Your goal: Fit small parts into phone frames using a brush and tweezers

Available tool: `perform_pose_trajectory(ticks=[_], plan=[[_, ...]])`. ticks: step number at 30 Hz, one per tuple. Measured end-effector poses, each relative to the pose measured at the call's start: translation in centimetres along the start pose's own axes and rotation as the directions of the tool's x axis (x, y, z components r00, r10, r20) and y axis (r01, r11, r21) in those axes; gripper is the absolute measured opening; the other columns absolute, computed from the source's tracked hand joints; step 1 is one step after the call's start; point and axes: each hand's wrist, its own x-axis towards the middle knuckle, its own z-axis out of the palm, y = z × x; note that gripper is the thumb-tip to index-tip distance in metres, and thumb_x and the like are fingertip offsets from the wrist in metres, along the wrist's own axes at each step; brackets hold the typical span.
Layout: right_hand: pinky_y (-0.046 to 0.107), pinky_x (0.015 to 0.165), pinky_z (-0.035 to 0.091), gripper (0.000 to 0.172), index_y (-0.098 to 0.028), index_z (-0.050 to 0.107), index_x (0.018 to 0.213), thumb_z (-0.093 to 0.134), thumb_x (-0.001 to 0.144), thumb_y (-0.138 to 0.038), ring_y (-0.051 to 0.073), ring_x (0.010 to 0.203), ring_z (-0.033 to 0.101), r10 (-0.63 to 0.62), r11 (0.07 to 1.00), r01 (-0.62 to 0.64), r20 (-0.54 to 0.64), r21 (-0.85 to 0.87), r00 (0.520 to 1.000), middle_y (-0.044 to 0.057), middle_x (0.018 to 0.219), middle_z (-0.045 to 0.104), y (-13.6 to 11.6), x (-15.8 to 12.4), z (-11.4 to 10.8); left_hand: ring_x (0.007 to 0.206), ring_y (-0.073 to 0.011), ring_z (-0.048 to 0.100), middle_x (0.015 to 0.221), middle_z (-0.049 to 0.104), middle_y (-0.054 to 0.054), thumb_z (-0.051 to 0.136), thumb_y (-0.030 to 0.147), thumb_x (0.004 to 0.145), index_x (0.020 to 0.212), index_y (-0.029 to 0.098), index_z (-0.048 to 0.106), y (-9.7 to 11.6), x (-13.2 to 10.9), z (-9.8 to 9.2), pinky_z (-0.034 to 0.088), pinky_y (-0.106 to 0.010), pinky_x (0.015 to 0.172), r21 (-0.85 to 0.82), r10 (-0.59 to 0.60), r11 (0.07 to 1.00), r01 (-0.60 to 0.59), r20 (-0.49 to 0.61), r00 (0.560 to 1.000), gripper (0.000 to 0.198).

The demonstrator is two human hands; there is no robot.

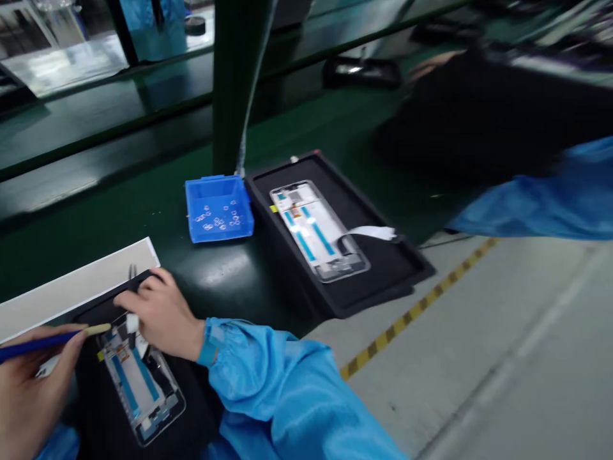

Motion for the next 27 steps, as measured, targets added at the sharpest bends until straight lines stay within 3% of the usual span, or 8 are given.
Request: perform_pose_trajectory(ticks=[3,8,12,20,27], plan=[[0.043,0.115,0.022,0.025,-0.022,0.061,0.103,0.058,0.084,-0.006,0.018,0.087,0.057,0.076,0.976,-0.065,-0.049,0.21,0.996,-0.001,0.088,0.069,0.3,-0.4,0.0,0.072,-0.018,0.07,0.086,0.072,-0.002,0.072,0.04,0.082,0.089,0.021,0.066,1.6,0.4,-0.1,0.056,-0.03,0.069,0.004,-0.034,0.999,0.034,0.029,0.999,0.021],[0.047,0.113,0.028,0.028,-0.023,0.059,0.101,0.055,0.083,-0.003,0.019,0.087,0.058,0.098,0.931,-0.081,-0.029,0.355,0.995,-0.001,0.087,0.068,0.6,-0.6,0.2,0.075,-0.0149,0.072,0.086,0.072,-0.001,0.07,0.031,0.084,0.091,0.02,0.063,2.5,0.6,0.3,0.059,-0.025,0.069,-0.034,0.011,0.999,-0.009,0.06,0.998,0.014],[0.047,0.11,0.033,0.029,-0.023,0.057,0.102,0.053,0.082,-0.001,0.02,0.087,0.058,0.095,0.922,-0.076,-0.032,0.379,0.995,0.0,0.088,0.067,0.6,-0.6,0.3,0.073,-0.0128,0.071,0.086,0.072,0.001,0.07,0.028,0.085,0.092,0.022,0.063,3.0,0.7,0.7,0.059,-0.022,0.068,0.003,0.064,0.998,-0.064,0.092,0.994,0.012],[0.048,0.112,0.03,0.034,-0.021,0.058,0.105,0.055,0.08,0.002,0.019,0.091,0.058,0.107,0.921,-0.089,-0.026,0.379,0.994,0.0,0.09,0.066,0.5,-0.7,0.4,0.078,-0.0173,0.072,0.085,0.073,-0.001,0.067,0.031,0.088,0.091,0.021,0.067,3.5,1.3,0.6,0.058,-0.028,0.072,0.203,0.247,0.942,-0.268,0.123,0.961,0.011],[0.047,0.113,0.03,0.035,-0.021,0.058,0.105,0.055,0.08,0.004,0.019,0.091,0.058,0.113,0.924,-0.095,-0.026,0.37,0.993,0.0,0.089,0.065,0.4,-0.7,0.3,0.078,-0.0174,0.071,0.087,0.074,-0.001,0.067,0.032,0.088,0.093,0.021,0.067,4.0,1.5,0.7,0.057,-0.028,0.072,0.219,0.264,0.931,-0.293,0.153,0.952,0.012]])
